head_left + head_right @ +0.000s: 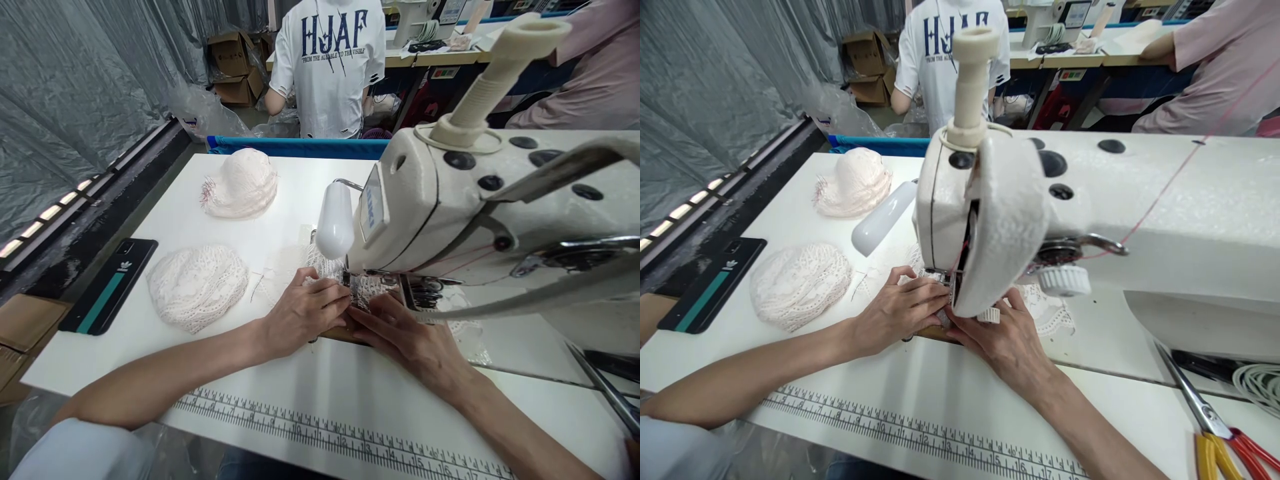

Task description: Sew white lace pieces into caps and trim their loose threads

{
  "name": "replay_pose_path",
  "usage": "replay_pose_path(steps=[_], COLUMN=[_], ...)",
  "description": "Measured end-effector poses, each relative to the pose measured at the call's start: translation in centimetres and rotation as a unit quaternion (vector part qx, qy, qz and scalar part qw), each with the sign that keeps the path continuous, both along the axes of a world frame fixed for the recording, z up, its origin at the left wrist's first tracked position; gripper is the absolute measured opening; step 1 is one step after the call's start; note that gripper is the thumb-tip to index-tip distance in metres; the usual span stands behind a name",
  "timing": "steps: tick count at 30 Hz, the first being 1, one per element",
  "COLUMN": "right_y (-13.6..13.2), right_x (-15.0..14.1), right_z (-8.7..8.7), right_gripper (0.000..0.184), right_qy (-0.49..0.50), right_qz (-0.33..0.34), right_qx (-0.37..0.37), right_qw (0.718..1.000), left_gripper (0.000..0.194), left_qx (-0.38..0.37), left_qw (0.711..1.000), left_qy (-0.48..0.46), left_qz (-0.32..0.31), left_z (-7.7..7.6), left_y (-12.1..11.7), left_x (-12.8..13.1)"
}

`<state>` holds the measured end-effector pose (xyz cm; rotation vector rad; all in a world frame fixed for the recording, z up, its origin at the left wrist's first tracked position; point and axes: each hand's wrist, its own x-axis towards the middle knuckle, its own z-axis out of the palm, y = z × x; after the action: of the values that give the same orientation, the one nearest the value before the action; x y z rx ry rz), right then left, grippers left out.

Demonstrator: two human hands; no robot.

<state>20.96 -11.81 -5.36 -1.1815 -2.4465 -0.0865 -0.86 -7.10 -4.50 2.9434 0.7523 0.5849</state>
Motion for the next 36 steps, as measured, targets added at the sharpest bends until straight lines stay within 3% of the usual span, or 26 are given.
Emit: replay_pose_path(steps=[11, 27, 32, 36], right_y=[0.0, 0.0, 0.2, 0.6], right_x=[-0.2, -0.4, 0.0, 0.7], right_z=[0.4, 0.7, 0.9, 0.6], right_gripper=[0.022, 0.024, 0.025, 0.023], right_qy=[-0.028, 0.002, 0.038, 0.078], right_qz=[0.010, 0.008, 0.019, -0.017], right_qx=[0.063, 0.038, -0.005, 0.010], right_qw=[0.998, 0.999, 0.999, 0.997], left_gripper=[0.021, 0.020, 0.019, 0.018], left_qx=[0.018, 0.061, 0.055, 0.056], left_qw=[1.000, 0.998, 0.998, 0.998], left_qy=[0.011, -0.003, 0.011, 0.007], left_qz=[0.003, 0.021, 0.015, 0.008], left_z=[0.2, 0.4, 0.3, 0.3], left_y=[-0.1, -0.3, -0.3, -0.4], left_x=[0.1, 0.2, 0.2, 0.2])
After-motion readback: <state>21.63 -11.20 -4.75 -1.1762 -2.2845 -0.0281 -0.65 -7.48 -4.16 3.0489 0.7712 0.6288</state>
